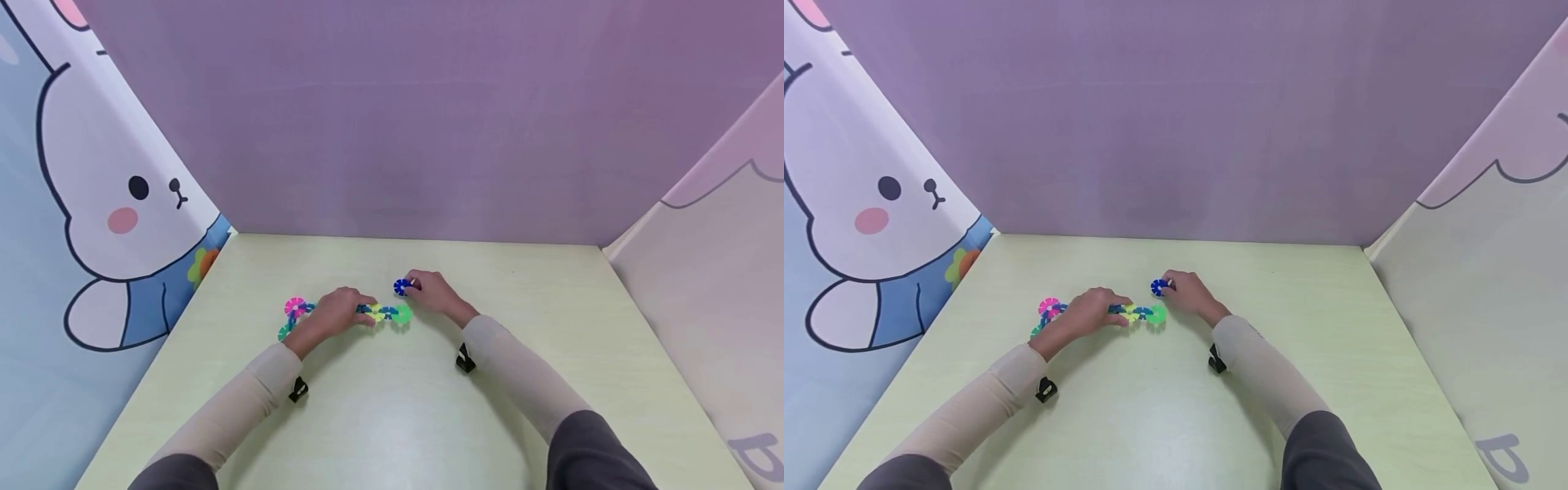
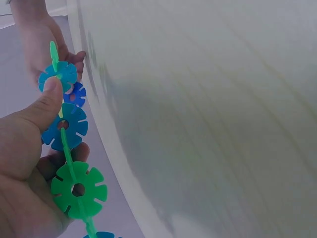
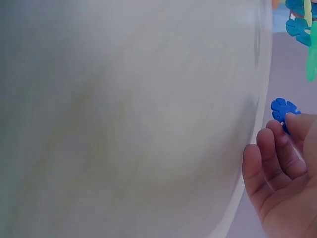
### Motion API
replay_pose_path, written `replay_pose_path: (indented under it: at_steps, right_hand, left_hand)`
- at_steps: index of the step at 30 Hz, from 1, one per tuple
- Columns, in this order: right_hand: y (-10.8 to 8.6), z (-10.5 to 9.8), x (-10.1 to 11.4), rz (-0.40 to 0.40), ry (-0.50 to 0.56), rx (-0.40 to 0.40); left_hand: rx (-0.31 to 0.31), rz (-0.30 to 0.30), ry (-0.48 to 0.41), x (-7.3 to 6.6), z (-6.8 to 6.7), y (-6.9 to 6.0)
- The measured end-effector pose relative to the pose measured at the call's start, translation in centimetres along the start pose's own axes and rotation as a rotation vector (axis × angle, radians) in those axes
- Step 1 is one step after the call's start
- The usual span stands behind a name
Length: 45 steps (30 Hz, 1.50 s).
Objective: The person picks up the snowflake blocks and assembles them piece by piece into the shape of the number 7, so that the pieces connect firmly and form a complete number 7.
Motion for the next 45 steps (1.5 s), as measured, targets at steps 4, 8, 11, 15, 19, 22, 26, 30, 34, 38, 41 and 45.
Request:
replay_pose_path:
  at_steps: [4,8,11,15,19,22,26,30,34,38,41,45]
  right_hand:
    - [-0.5,-0.8,-0.2,-0.023,0.005,-0.018]
    - [-1.2,-1.4,-0.1,-0.055,0.006,-0.016]
    - [-1.8,-1.7,0.1,-0.085,-0.003,-0.017]
    - [-2.8,-2.1,0.2,-0.116,-0.014,-0.017]
    - [-3.7,-2.3,0.1,-0.121,-0.016,-0.01]
    - [-4.2,-2.4,0.0,-0.119,-0.014,-0.011]
    - [-4.7,-2.7,0.0,-0.124,-0.016,-0.005]
    - [-5.3,-2.8,-0.1,-0.138,-0.021,0.009]
    - [-5.8,-3.0,-0.3,-0.163,-0.019,0.018]
    - [-6.0,-3.0,-0.1,-0.183,-0.014,0.017]
    - [-6.1,-2.9,0.0,-0.192,-0.019,0.018]
    - [-6.2,-2.7,0.1,-0.208,-0.042,0.016]
  left_hand:
    - [0.006,-0.015,-0.002,0.1,0.0,0.1]
    - [0.004,-0.029,-0.007,0.1,-0.1,0.2]
    - [-0.004,-0.023,-0.009,-0.1,-0.2,0.2]
    - [-0.013,-0.014,-0.008,-0.2,-0.3,0.2]
    - [-0.02,-0.023,-0.019,-0.2,-0.4,0.3]
    - [-0.022,-0.031,-0.026,-0.2,-0.4,0.3]
    - [-0.022,-0.035,-0.015,-0.1,-0.5,0.4]
    - [-0.028,-0.032,-0.005,0.0,-0.4,0.5]
    - [-0.037,-0.022,0.0,0.0,-0.3,0.7]
    - [-0.042,-0.017,0.008,0.0,-0.2,0.8]
    - [-0.04,-0.016,0.006,-0.1,-0.1,0.9]
    - [-0.044,-0.011,-0.001,-0.3,-0.1,1.0]
Point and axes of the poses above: each hand's wrist, its own y-axis towards the middle knuckle, its own z-axis out of the palm, x = y × z, the point moved 8 cm from there along y, towards the middle knuckle, and after that the axes turned 11 degrees about -x, right-handed, at the moved point
